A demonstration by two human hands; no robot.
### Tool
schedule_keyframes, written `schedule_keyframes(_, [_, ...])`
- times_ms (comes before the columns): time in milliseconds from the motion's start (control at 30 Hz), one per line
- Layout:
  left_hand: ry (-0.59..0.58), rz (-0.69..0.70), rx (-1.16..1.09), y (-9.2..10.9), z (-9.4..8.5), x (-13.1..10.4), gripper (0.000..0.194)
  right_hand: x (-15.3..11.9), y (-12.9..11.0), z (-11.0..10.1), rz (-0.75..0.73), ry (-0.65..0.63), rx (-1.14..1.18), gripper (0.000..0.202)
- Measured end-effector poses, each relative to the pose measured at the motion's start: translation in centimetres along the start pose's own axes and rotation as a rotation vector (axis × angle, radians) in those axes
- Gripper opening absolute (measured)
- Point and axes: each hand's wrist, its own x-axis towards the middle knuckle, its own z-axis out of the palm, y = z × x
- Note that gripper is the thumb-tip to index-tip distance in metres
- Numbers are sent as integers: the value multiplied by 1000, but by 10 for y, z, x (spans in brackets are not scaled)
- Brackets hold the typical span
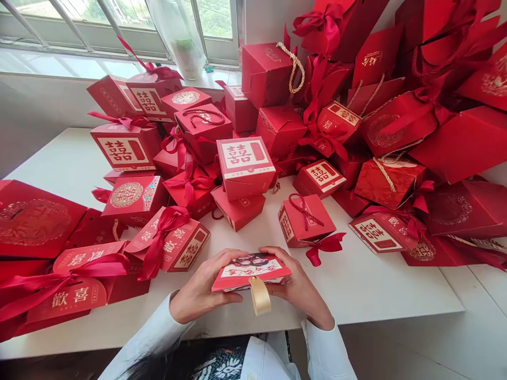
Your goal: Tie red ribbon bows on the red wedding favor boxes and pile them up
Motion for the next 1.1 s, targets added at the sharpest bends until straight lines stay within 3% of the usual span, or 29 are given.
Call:
schedule_keyframes(133, [78,0,46,-14,5,-1,52,1,0,1,-16,2,-6,56])
schedule_keyframes(267, [93,27,125,-10,3,-7,47,1,-6,3,-38,-10,-23,45])
schedule_keyframes(367, [111,10,166,-4,1,-14,56,2,-6,5,-41,-12,-15,45])
schedule_keyframes(500, [228,54,233,10,-1,-28,70,5,1,7,-52,-18,6,52])
schedule_keyframes(700, [382,135,370,36,-1,-46,34,7,5,10,-120,-38,-32,51])
schedule_keyframes(867, [395,83,354,42,-1,-56,35,12,2,26,-204,-166,9,40])
schedule_keyframes(967, [432,47,401,46,-1,-78,34,14,-7,41,-210,-256,45,39])
schedule_keyframes(1100, [577,-47,599,53,5,-137,37,16,-36,71,-328,-394,38,37])
